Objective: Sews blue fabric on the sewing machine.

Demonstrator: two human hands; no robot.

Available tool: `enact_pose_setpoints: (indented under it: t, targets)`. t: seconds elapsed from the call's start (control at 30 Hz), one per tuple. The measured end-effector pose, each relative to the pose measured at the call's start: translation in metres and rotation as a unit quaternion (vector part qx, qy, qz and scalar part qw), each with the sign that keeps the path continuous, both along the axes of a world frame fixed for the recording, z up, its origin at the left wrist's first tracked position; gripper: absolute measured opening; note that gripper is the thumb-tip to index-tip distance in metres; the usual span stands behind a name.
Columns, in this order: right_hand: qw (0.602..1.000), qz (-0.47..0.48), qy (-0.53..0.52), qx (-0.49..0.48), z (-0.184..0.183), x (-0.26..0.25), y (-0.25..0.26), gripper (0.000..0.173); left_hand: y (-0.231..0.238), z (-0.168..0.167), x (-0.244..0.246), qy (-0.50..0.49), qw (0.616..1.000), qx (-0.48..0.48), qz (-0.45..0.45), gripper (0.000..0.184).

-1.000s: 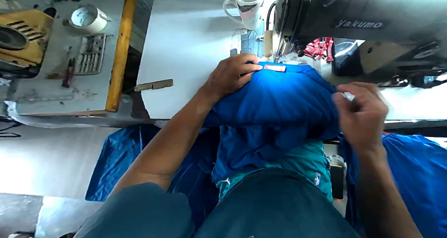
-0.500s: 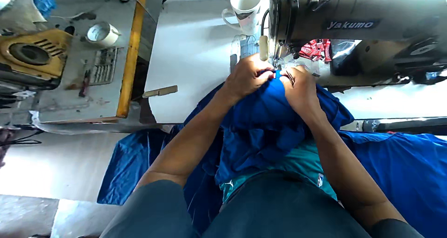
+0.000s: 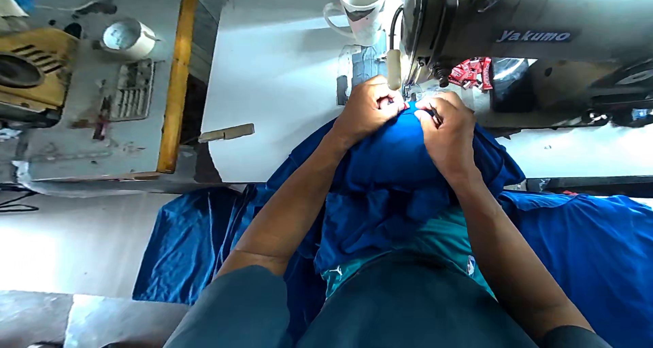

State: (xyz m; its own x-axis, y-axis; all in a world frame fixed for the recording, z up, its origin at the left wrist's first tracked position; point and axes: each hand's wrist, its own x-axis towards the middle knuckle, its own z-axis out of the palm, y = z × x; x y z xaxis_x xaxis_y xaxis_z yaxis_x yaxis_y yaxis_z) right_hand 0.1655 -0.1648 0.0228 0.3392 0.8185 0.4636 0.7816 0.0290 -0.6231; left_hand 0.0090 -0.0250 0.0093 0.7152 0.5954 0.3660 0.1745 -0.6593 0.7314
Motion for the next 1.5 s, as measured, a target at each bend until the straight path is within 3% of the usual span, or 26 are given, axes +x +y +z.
enact_pose_setpoints:
  t: [0.2, 0.8, 1.3, 1.5]
  targets:
    - [1.0, -0.005, 0.026, 0.005, -0.002, -0.023, 0.01, 0.016, 0.0, 0.003, -0.002, -0.014, 1.0, -0.02, -0.003, 0.012]
    - [0.997, -0.02, 0.079, 0.003, -0.006, -0.022, 0.014, 0.01, 0.004, 0.001, -0.007, -0.053, 0.996, -0.047, -0.048, 0.006]
    - [0.991, -0.011, 0.131, -0.027, -0.005, -0.02, 0.017, 0.006, 0.003, 0.002, -0.008, -0.05, 0.997, -0.043, -0.043, 0.007]
    - [0.993, -0.017, 0.105, -0.06, -0.005, -0.021, 0.02, 0.01, 0.0, 0.002, -0.009, -0.045, 0.998, -0.034, -0.03, 0.012]
